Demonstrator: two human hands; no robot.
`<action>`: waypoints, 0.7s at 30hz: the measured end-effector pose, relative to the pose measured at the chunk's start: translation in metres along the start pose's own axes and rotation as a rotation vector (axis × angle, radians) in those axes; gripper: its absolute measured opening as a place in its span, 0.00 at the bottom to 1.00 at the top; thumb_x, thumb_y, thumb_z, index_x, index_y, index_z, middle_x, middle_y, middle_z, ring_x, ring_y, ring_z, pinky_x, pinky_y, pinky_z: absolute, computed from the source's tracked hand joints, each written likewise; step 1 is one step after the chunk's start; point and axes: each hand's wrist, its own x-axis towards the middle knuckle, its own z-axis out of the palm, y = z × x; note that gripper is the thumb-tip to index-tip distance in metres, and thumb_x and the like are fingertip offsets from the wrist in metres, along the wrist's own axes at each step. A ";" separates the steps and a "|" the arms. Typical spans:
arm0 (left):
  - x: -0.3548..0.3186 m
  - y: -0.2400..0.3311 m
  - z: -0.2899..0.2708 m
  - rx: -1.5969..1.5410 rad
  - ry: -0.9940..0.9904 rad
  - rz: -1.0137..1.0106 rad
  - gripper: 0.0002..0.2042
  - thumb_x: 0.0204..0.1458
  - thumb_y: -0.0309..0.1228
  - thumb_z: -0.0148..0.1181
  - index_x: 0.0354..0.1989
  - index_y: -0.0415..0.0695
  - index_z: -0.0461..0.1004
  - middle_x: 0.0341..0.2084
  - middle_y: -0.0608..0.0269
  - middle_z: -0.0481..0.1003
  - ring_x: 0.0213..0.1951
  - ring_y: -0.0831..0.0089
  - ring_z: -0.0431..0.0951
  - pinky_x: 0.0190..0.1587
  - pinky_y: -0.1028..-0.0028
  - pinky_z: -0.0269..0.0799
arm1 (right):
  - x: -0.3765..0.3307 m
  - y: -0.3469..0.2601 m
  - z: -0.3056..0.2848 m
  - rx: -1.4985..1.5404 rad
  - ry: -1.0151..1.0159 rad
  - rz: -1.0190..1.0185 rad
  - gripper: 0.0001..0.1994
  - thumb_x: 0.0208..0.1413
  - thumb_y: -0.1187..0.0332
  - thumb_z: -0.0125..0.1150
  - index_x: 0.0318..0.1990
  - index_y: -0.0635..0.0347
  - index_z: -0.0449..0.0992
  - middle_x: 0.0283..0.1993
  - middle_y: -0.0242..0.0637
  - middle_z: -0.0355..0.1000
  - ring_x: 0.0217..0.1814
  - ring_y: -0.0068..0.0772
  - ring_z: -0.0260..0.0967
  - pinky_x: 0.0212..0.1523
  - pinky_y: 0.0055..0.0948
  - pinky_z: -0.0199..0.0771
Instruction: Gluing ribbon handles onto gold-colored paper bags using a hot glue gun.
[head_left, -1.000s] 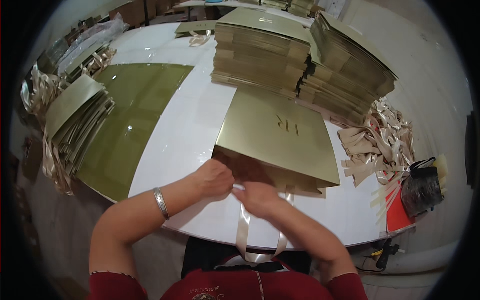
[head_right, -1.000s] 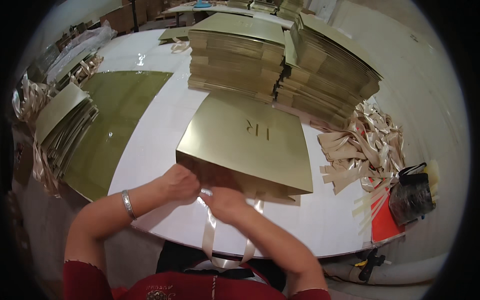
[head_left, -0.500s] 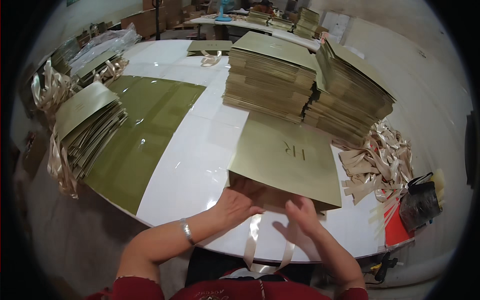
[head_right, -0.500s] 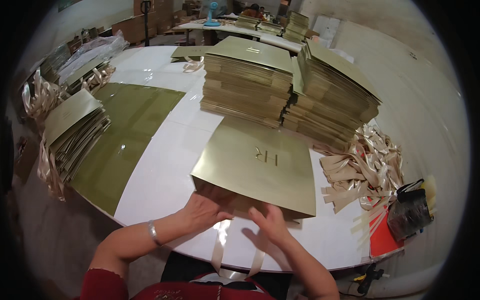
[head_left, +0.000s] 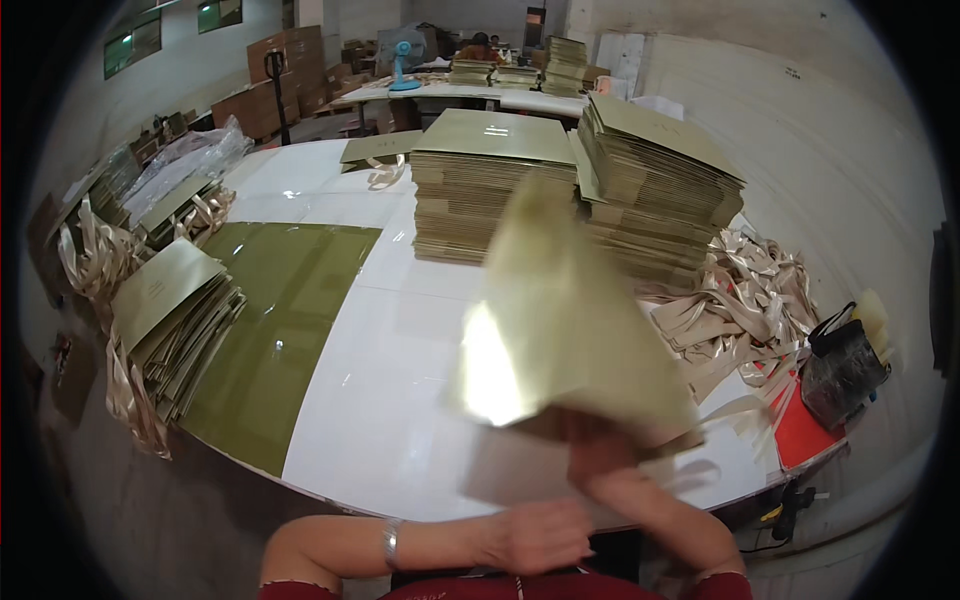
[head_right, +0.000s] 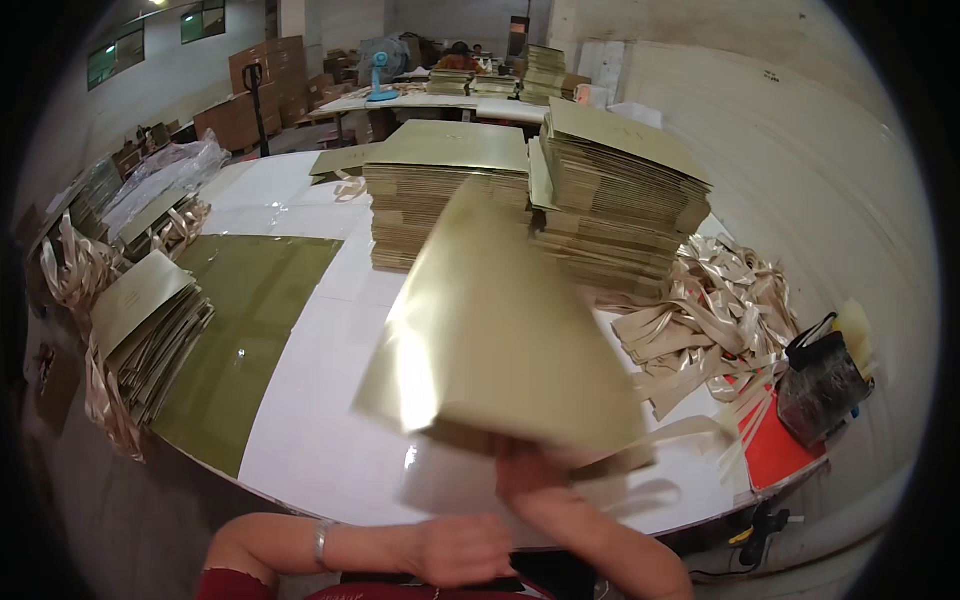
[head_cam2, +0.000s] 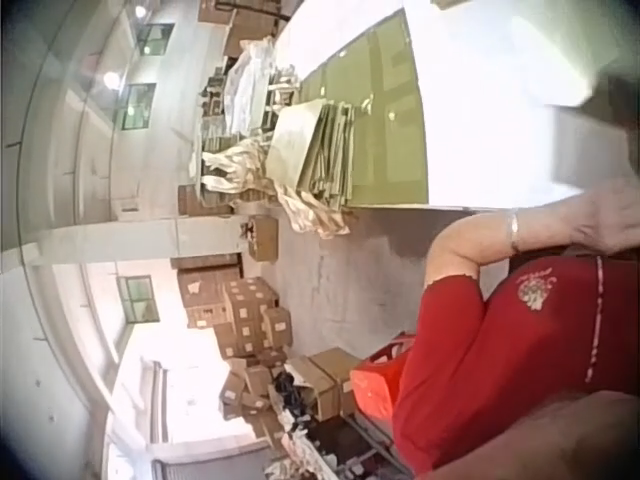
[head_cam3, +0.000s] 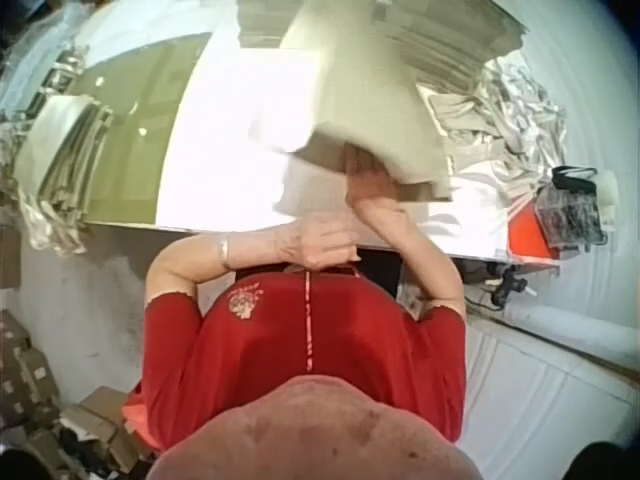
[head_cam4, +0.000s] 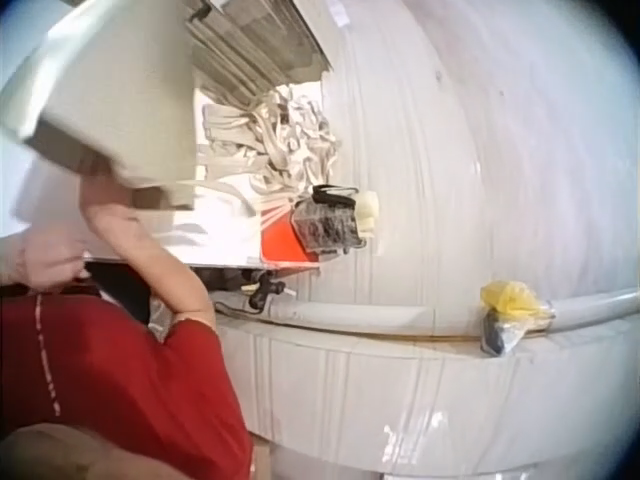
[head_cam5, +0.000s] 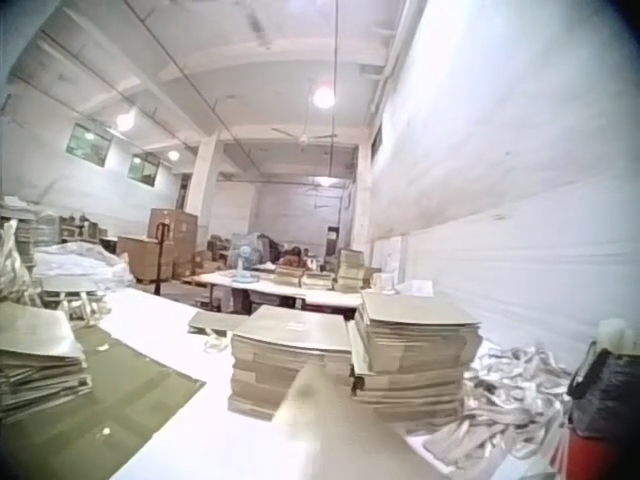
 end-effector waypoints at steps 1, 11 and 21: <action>-0.007 -0.003 -0.008 -0.054 -0.061 -0.179 0.11 0.47 0.32 0.63 0.29 0.38 0.70 0.30 0.54 0.71 0.36 0.58 0.75 0.40 0.63 0.74 | -0.013 -0.005 0.007 0.116 0.052 -0.189 0.16 0.50 0.70 0.50 0.45 0.70 0.70 0.46 0.60 0.70 0.48 0.60 0.69 0.50 0.49 0.70; -0.057 -0.025 -0.124 0.452 -1.512 -0.698 0.12 0.42 0.28 0.57 0.35 0.34 0.77 0.33 0.47 0.77 0.37 0.55 0.78 0.39 0.66 0.74 | -0.041 0.100 0.005 -0.001 -0.256 -0.261 0.18 0.47 0.72 0.55 0.48 0.62 0.73 0.50 0.51 0.70 0.55 0.53 0.65 0.57 0.44 0.64; -0.025 -0.022 -0.157 0.144 -0.792 -1.127 0.14 0.48 0.38 0.65 0.32 0.37 0.76 0.27 0.49 0.76 0.32 0.50 0.78 0.36 0.62 0.74 | -0.058 0.110 -0.046 0.342 -0.546 -0.001 0.14 0.42 0.62 0.63 0.31 0.64 0.72 0.30 0.44 0.71 0.37 0.47 0.71 0.41 0.39 0.72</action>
